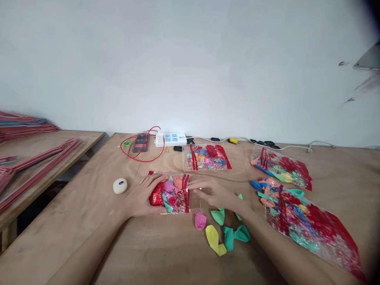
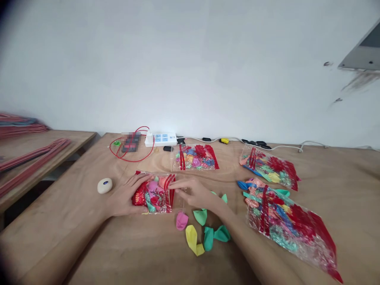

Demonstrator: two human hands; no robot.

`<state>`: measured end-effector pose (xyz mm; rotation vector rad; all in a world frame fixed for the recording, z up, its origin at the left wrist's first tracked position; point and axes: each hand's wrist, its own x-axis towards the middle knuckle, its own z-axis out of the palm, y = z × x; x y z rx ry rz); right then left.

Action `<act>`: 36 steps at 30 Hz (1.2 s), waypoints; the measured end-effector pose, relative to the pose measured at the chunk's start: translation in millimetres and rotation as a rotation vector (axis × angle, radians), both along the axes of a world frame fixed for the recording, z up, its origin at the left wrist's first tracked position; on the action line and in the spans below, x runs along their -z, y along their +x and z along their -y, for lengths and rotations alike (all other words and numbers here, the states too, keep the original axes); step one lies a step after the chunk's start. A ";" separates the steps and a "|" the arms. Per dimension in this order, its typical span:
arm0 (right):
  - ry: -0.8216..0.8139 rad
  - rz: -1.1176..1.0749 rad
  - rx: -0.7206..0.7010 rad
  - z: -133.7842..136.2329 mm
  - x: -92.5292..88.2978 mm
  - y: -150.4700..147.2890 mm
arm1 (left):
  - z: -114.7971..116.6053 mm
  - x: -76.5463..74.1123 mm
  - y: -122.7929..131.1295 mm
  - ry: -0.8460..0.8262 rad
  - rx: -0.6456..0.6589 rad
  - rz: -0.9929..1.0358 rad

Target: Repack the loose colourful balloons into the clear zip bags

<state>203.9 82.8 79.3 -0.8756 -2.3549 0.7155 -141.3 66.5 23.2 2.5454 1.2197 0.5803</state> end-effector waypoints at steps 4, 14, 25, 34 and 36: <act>-0.196 0.041 0.026 12.5 -3.2 47.9 | 0.1 -1.4 0.3 0.003 0.000 -0.013; -0.232 0.177 0.005 31.8 10.8 67.0 | -0.9 1.9 -0.8 0.018 0.003 -0.020; -0.425 -0.684 0.692 0.2 21.2 98.4 | -2.6 7.3 -3.3 0.027 0.006 -0.015; -0.111 -0.370 0.679 -1.2 25.3 102.1 | -1.9 8.7 -4.1 0.019 -0.001 -0.018; -0.171 -0.199 0.487 5.0 16.2 102.3 | -1.2 7.7 -3.6 0.012 -0.009 -0.015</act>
